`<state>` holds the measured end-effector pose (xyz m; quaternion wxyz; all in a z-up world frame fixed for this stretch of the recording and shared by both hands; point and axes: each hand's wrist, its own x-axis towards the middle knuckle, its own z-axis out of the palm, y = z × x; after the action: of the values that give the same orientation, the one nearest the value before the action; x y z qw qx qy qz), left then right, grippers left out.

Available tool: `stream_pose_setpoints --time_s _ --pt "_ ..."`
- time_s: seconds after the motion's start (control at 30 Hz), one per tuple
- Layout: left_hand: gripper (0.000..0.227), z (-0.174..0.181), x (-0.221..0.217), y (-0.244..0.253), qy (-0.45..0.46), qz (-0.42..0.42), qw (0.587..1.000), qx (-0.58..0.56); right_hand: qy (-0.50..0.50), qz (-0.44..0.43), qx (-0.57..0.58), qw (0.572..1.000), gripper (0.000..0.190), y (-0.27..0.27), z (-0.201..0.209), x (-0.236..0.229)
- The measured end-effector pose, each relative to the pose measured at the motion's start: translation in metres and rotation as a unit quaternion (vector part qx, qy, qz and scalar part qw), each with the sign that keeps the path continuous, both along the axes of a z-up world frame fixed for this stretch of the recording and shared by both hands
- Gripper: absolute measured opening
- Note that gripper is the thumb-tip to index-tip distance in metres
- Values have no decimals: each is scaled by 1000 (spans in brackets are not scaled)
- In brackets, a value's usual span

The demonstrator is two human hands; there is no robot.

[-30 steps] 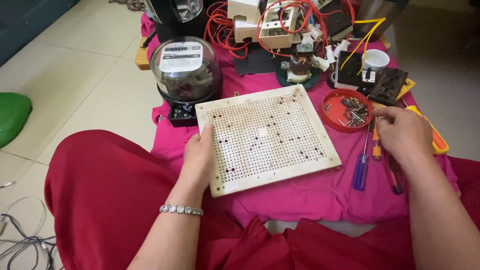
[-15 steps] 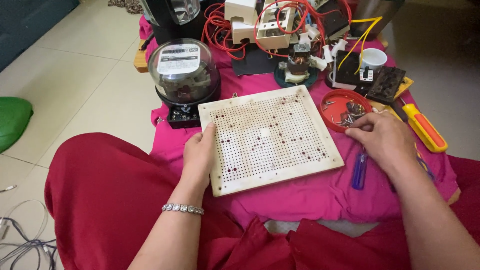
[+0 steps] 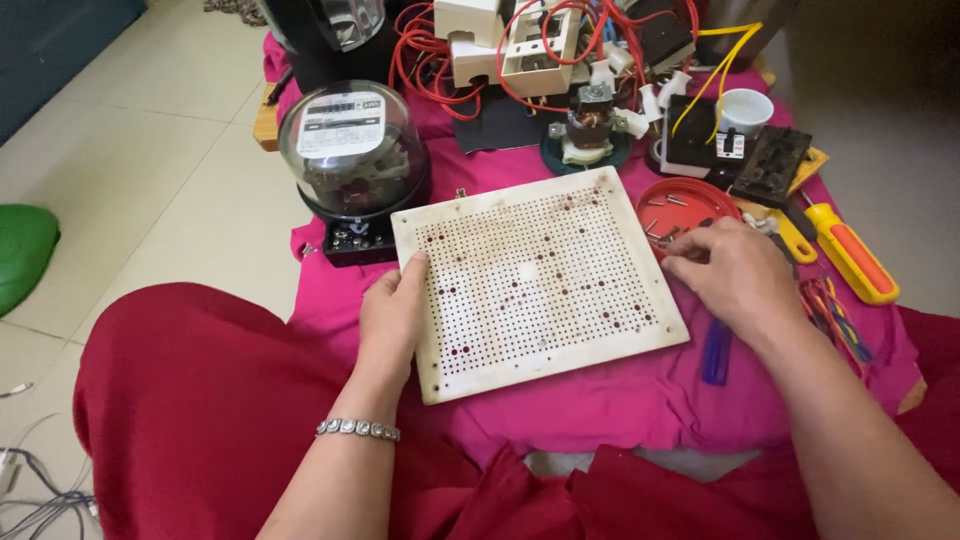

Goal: Disassembling and inspecting the internal components of an electric meter and a circuit board using a screwdriver.

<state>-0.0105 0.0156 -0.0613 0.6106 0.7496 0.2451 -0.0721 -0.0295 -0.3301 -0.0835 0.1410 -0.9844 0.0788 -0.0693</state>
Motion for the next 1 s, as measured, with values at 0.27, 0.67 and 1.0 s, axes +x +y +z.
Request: stream_pose_setpoints --time_s 0.27,0.67,1.0 --pt "47 0 0 -1 -6 -1 1000 0 -8 -29 54 998 24 9 13 -7" --pt "46 -1 0 -1 -10 -9 1000 -2 -9 -74 -10 997 23 -9 -1 45" --pt "47 0 0 -1 -9 -16 1000 4 7 -1 -61 998 26 -18 -9 52"
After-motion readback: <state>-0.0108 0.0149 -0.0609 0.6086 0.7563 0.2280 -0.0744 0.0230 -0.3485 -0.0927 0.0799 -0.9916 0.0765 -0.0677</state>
